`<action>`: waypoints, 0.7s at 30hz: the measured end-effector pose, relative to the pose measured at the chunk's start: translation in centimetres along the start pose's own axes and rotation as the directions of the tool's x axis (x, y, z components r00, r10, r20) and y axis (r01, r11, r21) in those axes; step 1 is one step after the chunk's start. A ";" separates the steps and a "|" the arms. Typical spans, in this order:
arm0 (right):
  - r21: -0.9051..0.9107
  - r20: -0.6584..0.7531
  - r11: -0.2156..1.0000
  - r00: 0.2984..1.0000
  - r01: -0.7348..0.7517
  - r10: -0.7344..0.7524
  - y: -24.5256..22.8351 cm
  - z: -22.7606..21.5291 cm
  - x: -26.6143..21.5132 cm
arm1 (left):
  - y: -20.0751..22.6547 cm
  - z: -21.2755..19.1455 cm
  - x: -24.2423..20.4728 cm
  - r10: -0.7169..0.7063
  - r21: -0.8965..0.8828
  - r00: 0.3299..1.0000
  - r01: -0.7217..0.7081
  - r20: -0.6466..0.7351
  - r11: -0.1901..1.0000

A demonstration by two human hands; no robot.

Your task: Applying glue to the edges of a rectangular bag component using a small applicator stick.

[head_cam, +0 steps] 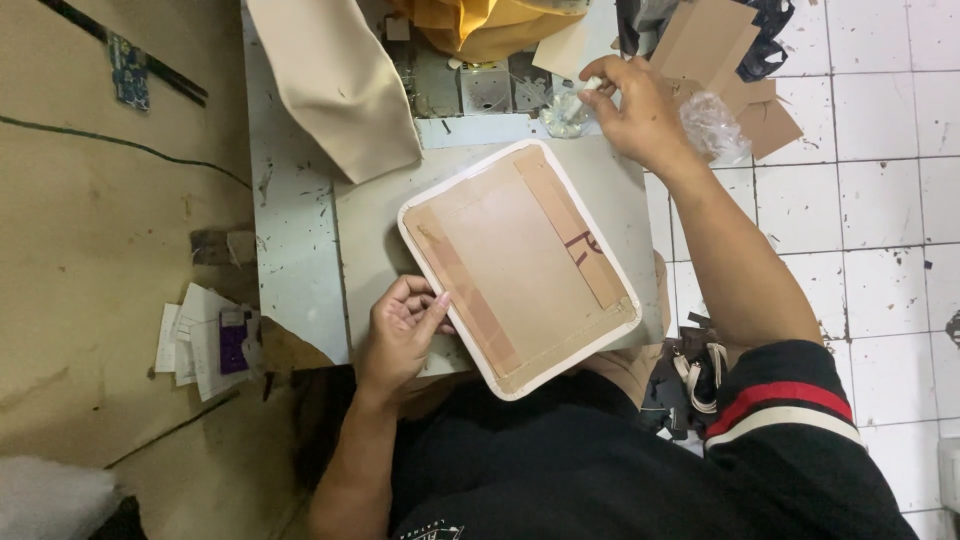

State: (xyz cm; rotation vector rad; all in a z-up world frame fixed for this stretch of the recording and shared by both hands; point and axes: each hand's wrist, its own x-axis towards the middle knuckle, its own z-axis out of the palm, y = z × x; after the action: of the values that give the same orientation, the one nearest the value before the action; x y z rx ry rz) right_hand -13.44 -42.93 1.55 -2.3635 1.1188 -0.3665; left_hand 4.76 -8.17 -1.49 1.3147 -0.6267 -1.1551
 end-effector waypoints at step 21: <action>0.264 0.088 0.957 0.991 -0.121 0.101 -0.1 -1.7 -0.3 | -0.8 0.2 0.2 -0.084 -0.027 0.985 0.081 -0.150 0.996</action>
State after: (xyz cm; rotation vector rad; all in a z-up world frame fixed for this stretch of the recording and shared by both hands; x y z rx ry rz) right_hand -14.31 -43.15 3.00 -2.0522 1.0877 -0.3637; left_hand 4.44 -8.31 -2.22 1.4071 -0.4520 -1.1136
